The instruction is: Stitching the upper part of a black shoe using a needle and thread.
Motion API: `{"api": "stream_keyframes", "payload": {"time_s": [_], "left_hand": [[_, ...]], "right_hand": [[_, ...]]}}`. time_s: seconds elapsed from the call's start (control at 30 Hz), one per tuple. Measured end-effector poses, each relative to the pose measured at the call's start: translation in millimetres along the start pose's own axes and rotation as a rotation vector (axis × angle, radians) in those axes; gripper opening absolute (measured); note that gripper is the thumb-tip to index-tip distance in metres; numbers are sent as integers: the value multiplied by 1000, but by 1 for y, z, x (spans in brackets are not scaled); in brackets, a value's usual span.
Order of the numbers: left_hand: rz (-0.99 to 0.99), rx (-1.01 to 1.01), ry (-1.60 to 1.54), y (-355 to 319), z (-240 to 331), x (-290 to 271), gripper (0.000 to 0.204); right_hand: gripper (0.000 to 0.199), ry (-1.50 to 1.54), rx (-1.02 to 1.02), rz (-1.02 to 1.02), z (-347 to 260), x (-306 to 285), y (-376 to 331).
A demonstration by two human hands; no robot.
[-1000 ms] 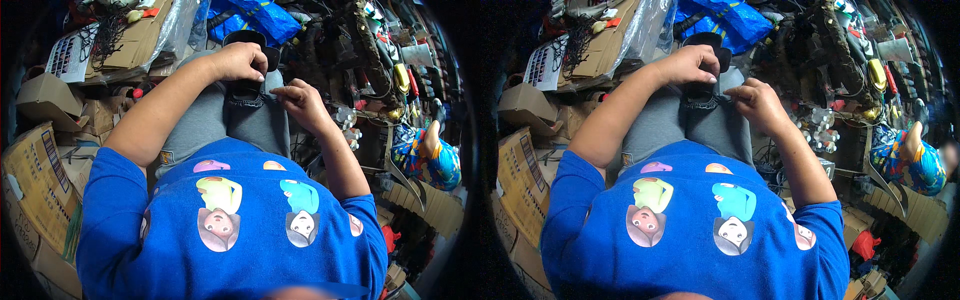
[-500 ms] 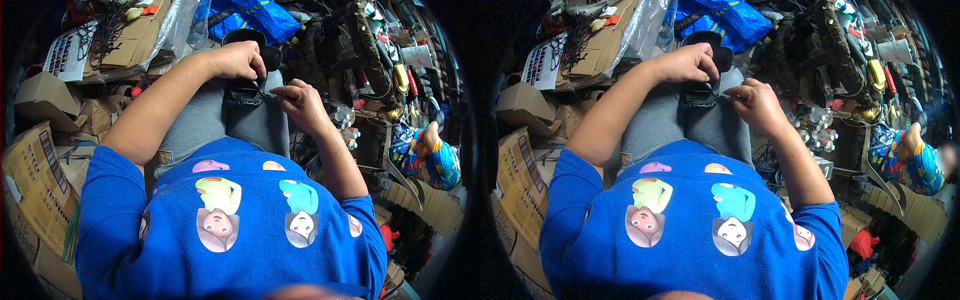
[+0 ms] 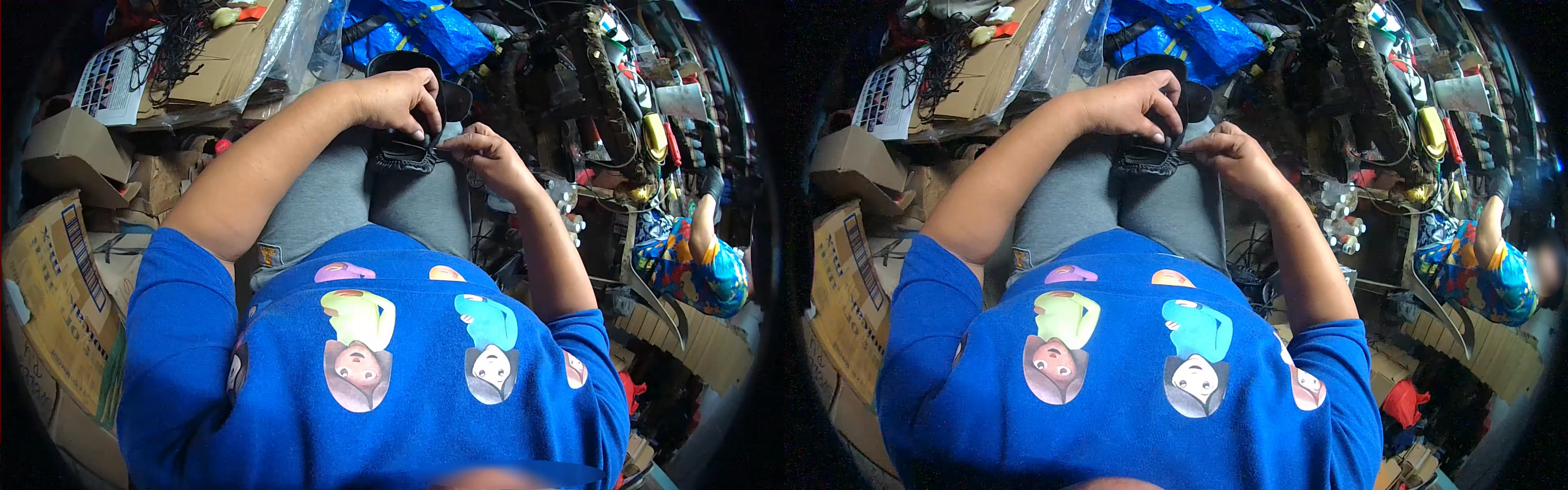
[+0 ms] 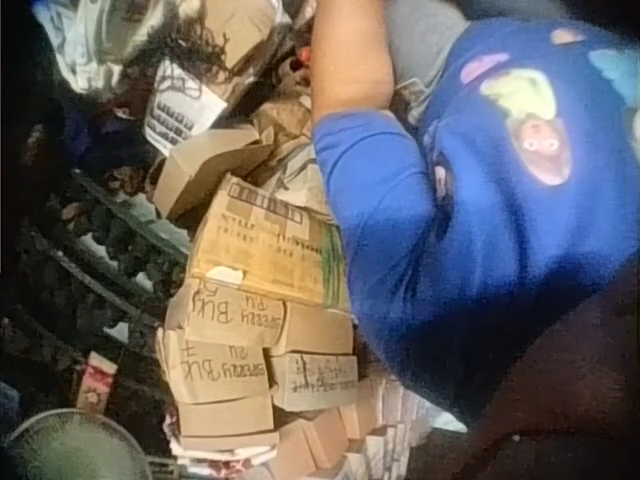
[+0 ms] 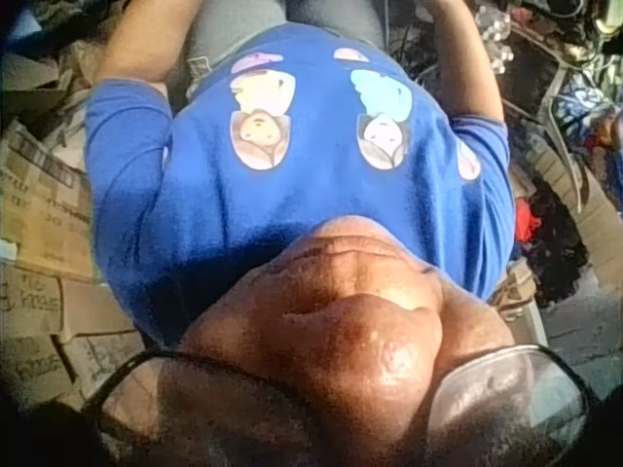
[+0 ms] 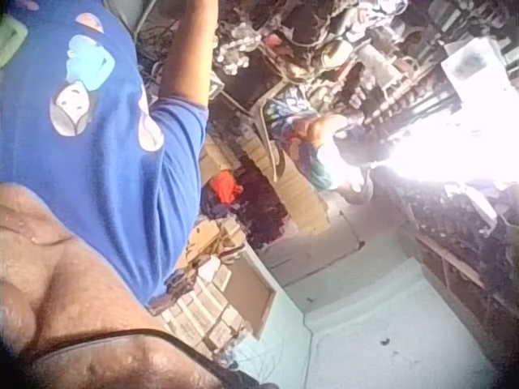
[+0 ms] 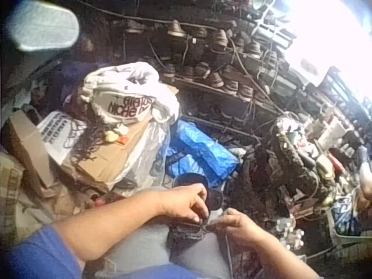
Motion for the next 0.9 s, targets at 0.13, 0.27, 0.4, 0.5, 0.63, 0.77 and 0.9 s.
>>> {"api": "stream_keyframes", "payload": {"time_s": [0.13, 0.27, 0.4, 0.5, 0.63, 0.77, 0.9], "left_hand": [[7, 4, 41, 0, 0, 0, 25], [47, 11, 13, -6, -4, 3, 24], [104, 40, -35, -7, -4, 5, 23], [123, 37, -27, -8, -6, 5, 22], [170, 59, -27, -11, -8, 4, 21], [151, 28, -80, -9, -6, 6, 22], [161, 17, -12, -11, 1, 5, 22]], "right_hand": [[27, 95, -34, -46, 6, 1, 8], [24, 116, -65, -40, 14, 3, 9], [23, 160, -41, 10, 5, 5, 4], [22, 23, -45, 72, 6, 10, 5], [20, 44, -54, 87, 8, 11, 0], [20, 189, -54, 64, 8, 12, -2], [18, -99, -119, 157, -15, 15, 6]]}}
Point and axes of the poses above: each hand's wrist, its own y-axis towards the middle knuckle, its own x-axis out of the palm, z = x × y, the point moved 6 cm from there along y, towards the middle knuckle, and after that the axes turned 7 degrees about -z, right-handed, at the moved point
